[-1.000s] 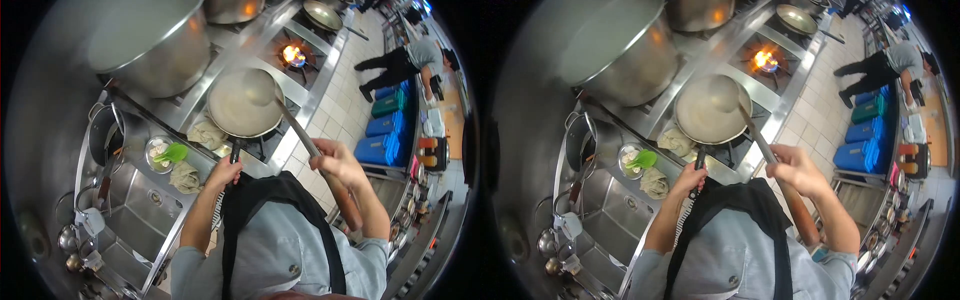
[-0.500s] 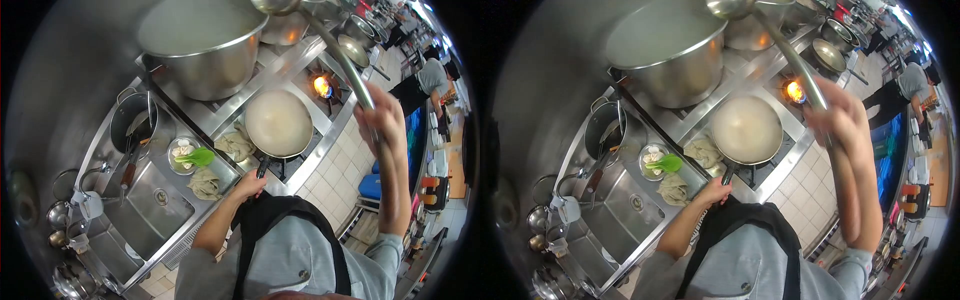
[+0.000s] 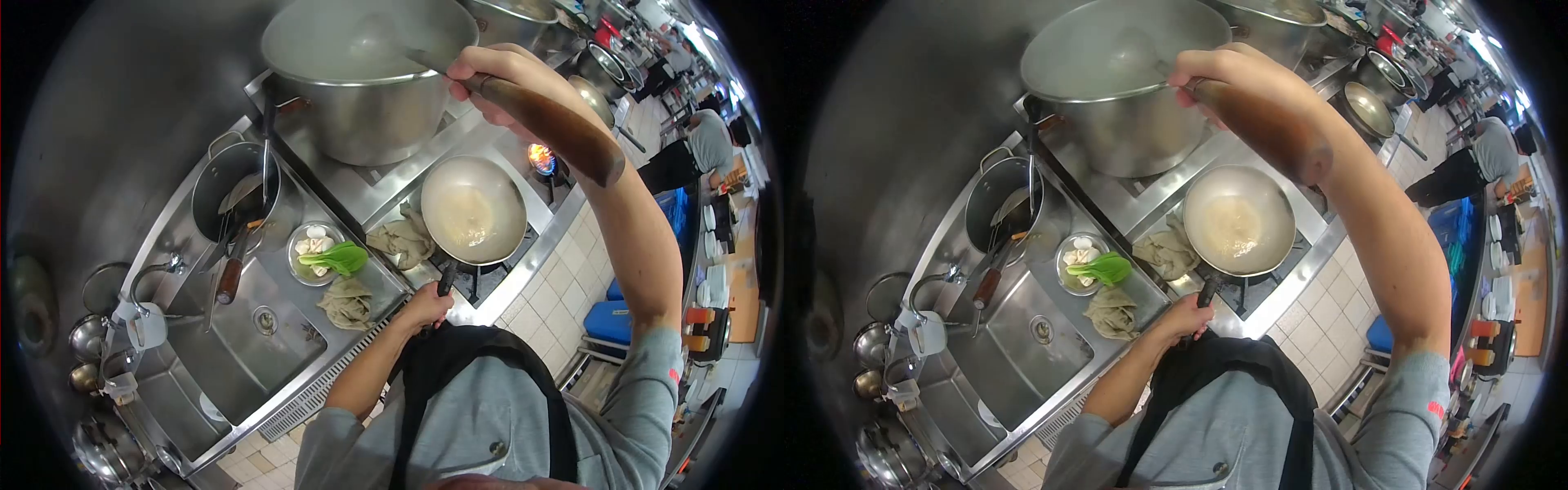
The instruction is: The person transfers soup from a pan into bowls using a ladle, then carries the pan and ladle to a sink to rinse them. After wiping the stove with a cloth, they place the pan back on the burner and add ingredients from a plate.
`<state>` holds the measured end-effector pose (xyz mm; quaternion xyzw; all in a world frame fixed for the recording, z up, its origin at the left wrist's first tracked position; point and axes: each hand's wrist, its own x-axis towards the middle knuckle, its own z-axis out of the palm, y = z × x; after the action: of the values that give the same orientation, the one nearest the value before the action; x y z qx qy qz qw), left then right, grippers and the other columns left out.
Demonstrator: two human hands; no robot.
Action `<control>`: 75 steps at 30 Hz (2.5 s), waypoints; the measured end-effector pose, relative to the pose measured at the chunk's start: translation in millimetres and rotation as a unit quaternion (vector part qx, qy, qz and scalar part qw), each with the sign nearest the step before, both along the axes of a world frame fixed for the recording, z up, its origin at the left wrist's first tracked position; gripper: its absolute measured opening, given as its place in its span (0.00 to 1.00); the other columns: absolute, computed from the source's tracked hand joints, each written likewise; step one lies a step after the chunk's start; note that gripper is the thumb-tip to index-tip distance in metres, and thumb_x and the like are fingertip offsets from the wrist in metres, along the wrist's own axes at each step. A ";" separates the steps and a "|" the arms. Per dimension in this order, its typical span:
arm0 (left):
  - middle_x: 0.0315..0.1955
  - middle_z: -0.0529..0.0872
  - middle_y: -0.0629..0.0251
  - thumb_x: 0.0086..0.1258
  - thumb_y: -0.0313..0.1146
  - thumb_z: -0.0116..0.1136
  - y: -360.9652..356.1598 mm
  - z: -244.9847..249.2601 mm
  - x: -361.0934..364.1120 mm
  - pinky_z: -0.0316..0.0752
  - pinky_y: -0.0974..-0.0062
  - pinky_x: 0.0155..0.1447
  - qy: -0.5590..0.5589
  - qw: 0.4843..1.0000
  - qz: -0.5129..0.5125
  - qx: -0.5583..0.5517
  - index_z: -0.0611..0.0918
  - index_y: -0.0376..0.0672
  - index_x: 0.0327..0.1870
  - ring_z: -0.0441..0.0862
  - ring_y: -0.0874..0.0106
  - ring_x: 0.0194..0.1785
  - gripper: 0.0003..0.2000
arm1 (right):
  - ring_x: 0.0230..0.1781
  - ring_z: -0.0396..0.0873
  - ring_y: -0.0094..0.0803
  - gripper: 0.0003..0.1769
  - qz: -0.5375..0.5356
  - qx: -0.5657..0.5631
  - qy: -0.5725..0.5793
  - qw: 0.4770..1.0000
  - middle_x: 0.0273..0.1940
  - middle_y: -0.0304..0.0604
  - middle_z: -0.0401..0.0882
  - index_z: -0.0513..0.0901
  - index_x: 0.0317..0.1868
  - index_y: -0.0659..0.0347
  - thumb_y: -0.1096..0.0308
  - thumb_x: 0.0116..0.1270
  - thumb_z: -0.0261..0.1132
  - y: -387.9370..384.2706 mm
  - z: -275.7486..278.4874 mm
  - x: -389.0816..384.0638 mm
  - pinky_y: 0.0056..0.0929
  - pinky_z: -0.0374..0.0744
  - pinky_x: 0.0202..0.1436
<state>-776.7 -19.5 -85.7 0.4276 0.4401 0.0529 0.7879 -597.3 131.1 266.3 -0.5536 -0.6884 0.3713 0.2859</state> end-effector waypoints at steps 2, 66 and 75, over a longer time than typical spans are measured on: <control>0.24 0.75 0.69 0.70 0.30 0.58 0.4 1.2 0.4 0.70 0.74 0.21 -0.005 1.000 -0.007 0.001 0.73 0.42 0.41 0.72 0.78 0.21 0.06 | 0.17 0.58 0.13 0.14 0.025 -0.005 0.063 0.998 0.26 0.34 0.72 0.80 0.40 0.72 0.66 0.74 0.58 13.8 -18.2 3.2 0.18 0.52 0.15; 0.21 0.74 0.71 0.69 0.28 0.57 -1.8 6.3 2.8 0.69 0.74 0.22 0.007 1.000 -0.002 -0.013 0.73 0.44 0.40 0.72 0.78 0.20 0.05 | 0.40 0.82 0.24 0.40 -0.239 -0.037 0.237 0.941 0.41 0.42 0.85 0.74 0.72 0.74 0.66 0.59 0.69 -221.6 -6.3 83.6 0.25 0.79 0.43; 0.23 0.73 0.71 0.70 0.30 0.58 -0.6 3.1 -1.5 0.70 0.74 0.24 -0.027 1.000 -0.002 -0.014 0.73 0.45 0.39 0.72 0.78 0.22 0.05 | 0.34 0.76 0.22 0.25 -0.072 -0.027 0.032 0.996 0.34 0.37 0.81 0.86 0.50 0.68 0.54 0.62 0.64 -46.6 22.4 14.5 0.22 0.72 0.38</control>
<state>-778.2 -20.2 -82.5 0.4160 0.4181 0.0567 0.8055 -582.8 84.5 288.7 -0.5972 -0.6268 0.3855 0.3192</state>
